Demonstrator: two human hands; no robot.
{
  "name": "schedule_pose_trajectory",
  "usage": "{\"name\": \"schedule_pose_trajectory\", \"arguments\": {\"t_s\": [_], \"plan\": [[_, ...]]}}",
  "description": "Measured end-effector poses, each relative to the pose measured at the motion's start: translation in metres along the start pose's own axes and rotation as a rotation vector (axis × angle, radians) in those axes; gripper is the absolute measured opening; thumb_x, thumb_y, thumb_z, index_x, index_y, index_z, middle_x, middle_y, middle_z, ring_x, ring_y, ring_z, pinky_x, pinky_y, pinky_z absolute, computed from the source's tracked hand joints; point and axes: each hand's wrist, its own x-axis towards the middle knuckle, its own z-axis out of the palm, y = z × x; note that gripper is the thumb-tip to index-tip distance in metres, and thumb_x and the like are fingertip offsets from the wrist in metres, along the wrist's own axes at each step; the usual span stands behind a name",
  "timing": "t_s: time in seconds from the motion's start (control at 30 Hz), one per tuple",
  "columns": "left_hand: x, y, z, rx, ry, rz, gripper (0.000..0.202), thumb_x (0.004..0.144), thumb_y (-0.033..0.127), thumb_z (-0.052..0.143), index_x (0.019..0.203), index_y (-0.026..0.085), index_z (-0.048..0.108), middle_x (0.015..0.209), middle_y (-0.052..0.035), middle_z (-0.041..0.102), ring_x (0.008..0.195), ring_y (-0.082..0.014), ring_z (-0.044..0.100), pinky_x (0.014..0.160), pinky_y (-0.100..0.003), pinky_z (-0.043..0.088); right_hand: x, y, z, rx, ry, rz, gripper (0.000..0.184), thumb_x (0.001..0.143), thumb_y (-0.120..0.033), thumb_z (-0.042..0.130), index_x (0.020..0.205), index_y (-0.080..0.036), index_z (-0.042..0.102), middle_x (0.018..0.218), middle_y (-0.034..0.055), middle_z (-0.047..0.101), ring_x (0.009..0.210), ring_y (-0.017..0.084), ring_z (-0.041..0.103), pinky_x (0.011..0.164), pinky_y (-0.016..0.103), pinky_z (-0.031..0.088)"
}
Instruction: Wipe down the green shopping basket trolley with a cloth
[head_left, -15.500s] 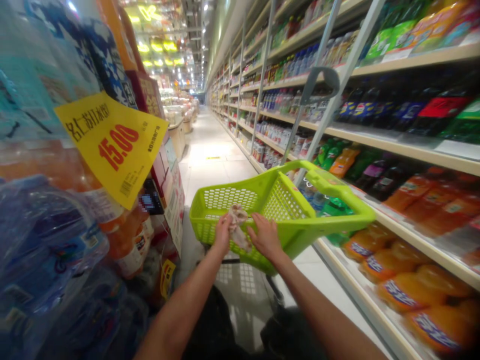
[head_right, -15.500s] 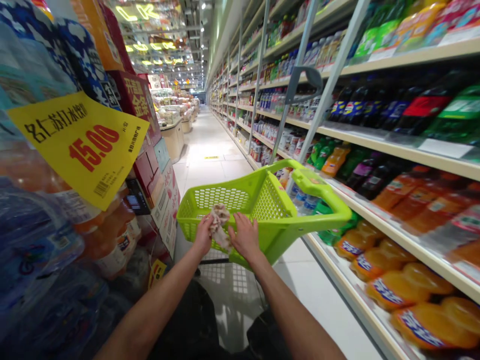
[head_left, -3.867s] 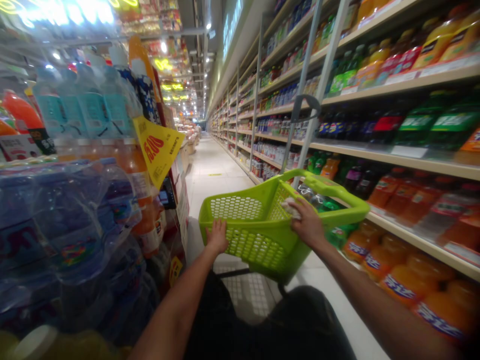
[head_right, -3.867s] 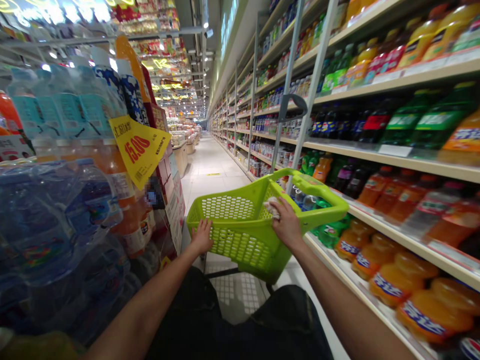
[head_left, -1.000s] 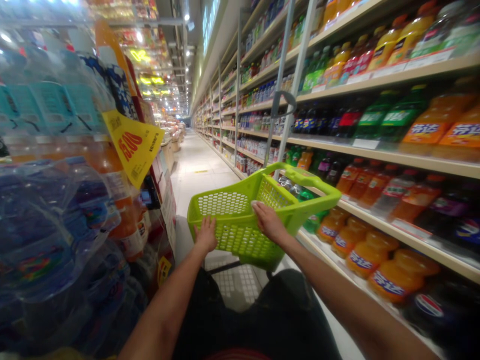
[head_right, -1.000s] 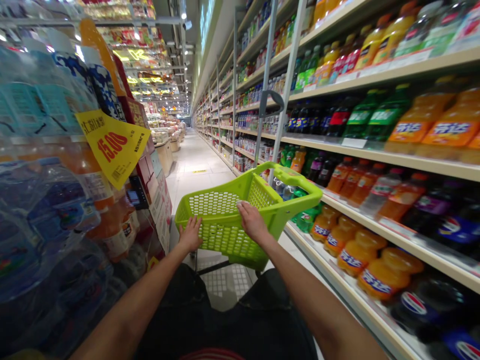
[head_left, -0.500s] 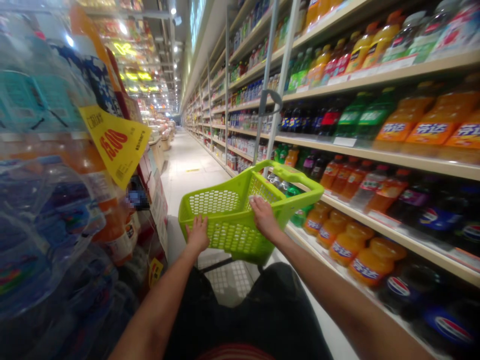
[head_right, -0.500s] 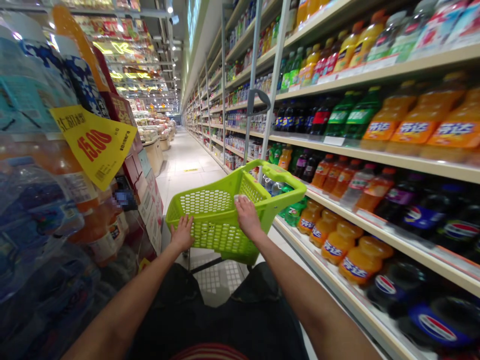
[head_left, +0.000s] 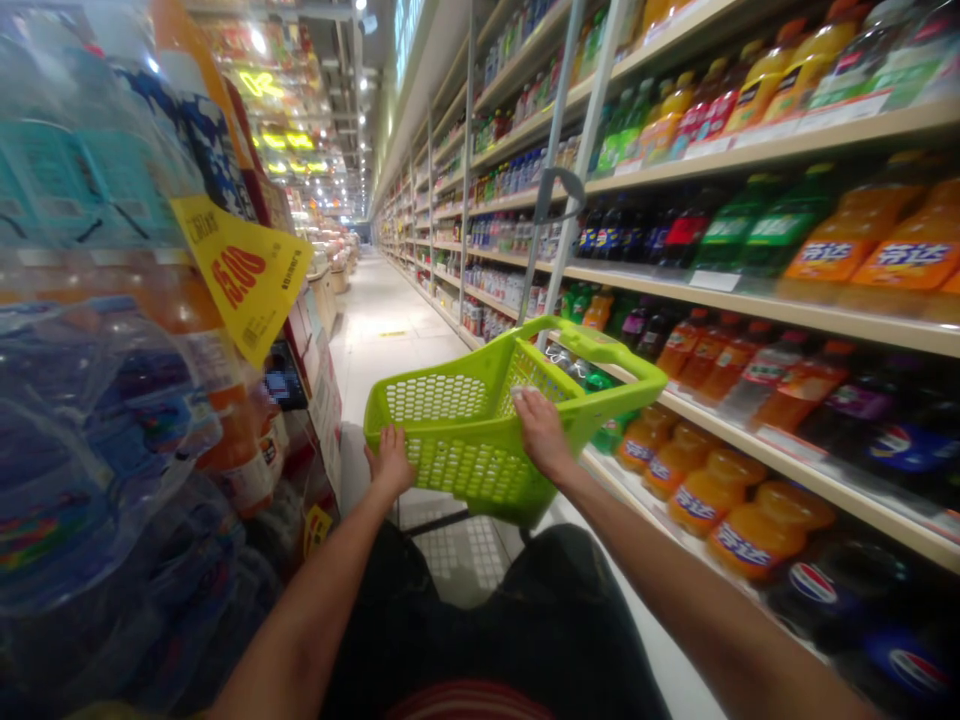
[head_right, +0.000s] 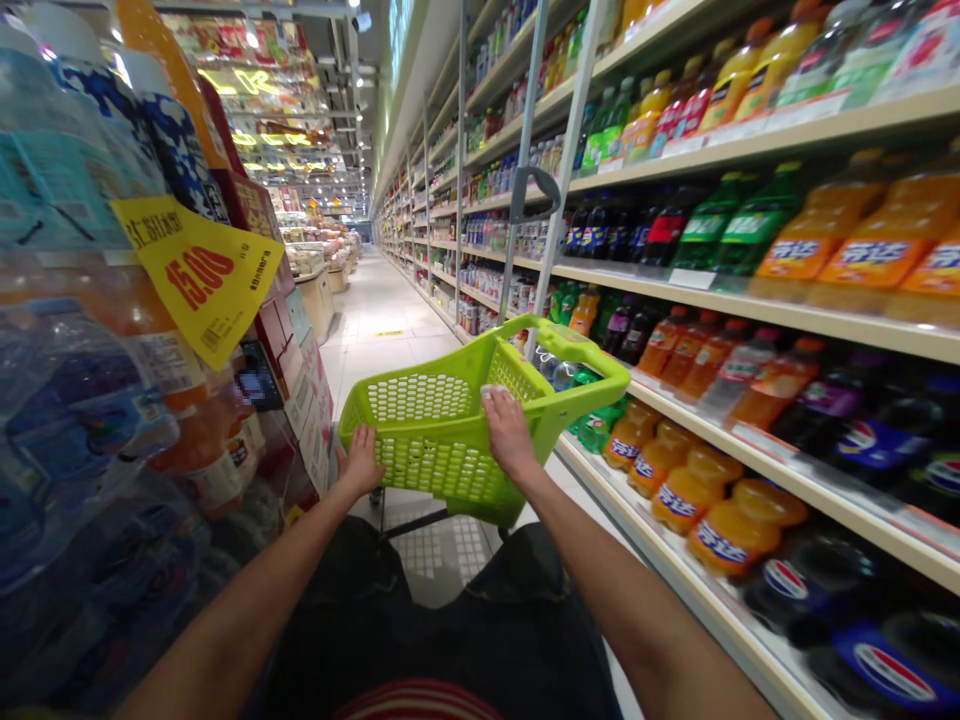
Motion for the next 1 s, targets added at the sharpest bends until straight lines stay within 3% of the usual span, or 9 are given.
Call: {"name": "schedule_pose_trajectory", "arguments": {"t_s": [0.17, 0.3, 0.47, 0.6, 0.73, 1.0], "plan": [[-0.003, 0.001, -0.003, 0.019, -0.008, 0.007, 0.081, 0.069, 0.028, 0.050, 0.142, 0.013, 0.018, 0.152, -0.0087, 0.011, 0.139, -0.0291, 0.002, 0.108, -0.056, 0.013, 0.006, -0.023, 0.025, 0.078, -0.042, -0.073, 0.060, 0.078, -0.001, 0.032, 0.135, -0.017, 0.039, 0.133, 0.0134, 0.048, 0.128, 0.023, 0.037, 0.102, 0.047, 0.032], [-0.003, 0.003, -0.005, 0.026, -0.018, 0.022, 0.081, 0.068, 0.024, 0.049, 0.142, 0.013, 0.019, 0.152, -0.0086, 0.012, 0.139, -0.0282, 0.005, 0.109, -0.055, 0.013, 0.012, -0.013, 0.029, 0.069, -0.060, -0.107, 0.053, 0.078, -0.002, 0.034, 0.128, -0.014, 0.048, 0.131, 0.0153, 0.049, 0.126, 0.024, 0.039, 0.102, 0.047, 0.033], [-0.004, 0.016, -0.006, 0.016, -0.048, 0.048, 0.082, 0.068, 0.023, 0.048, 0.143, 0.013, 0.016, 0.152, -0.0081, 0.011, 0.138, -0.0303, 0.005, 0.107, -0.059, 0.014, 0.014, -0.004, 0.038, 0.042, -0.021, -0.014, 0.051, 0.077, -0.002, 0.033, 0.124, -0.012, 0.050, 0.130, 0.0159, 0.050, 0.125, 0.026, 0.039, 0.100, 0.048, 0.035], [-0.006, 0.024, -0.005, 0.010, -0.058, 0.061, 0.082, 0.069, 0.023, 0.047, 0.143, 0.015, 0.014, 0.152, -0.0074, 0.010, 0.139, -0.0291, 0.004, 0.108, -0.058, 0.014, 0.013, -0.028, 0.055, 0.118, -0.008, -0.047, 0.057, 0.073, 0.001, 0.033, 0.126, -0.013, 0.049, 0.130, 0.0149, 0.051, 0.125, 0.024, 0.040, 0.101, 0.046, 0.036], [-0.004, 0.019, -0.003, 0.016, -0.028, 0.074, 0.079, 0.070, 0.023, 0.048, 0.143, 0.017, 0.017, 0.152, -0.0069, 0.014, 0.138, -0.0292, 0.008, 0.109, -0.057, 0.012, 0.011, -0.051, 0.065, 0.198, -0.017, -0.121, 0.063, 0.071, 0.002, 0.031, 0.130, -0.015, 0.045, 0.131, 0.0136, 0.049, 0.125, 0.022, 0.040, 0.102, 0.047, 0.036], [0.000, 0.006, 0.007, 0.020, -0.015, 0.019, 0.083, 0.068, 0.021, 0.051, 0.143, 0.015, 0.015, 0.152, -0.0081, 0.012, 0.138, -0.0272, 0.008, 0.108, -0.057, 0.012, 0.004, -0.019, 0.051, 0.135, 0.086, -0.017, 0.059, 0.076, -0.001, 0.030, 0.133, -0.015, 0.040, 0.136, 0.0133, 0.045, 0.130, 0.023, 0.034, 0.102, 0.048, 0.034]]}}
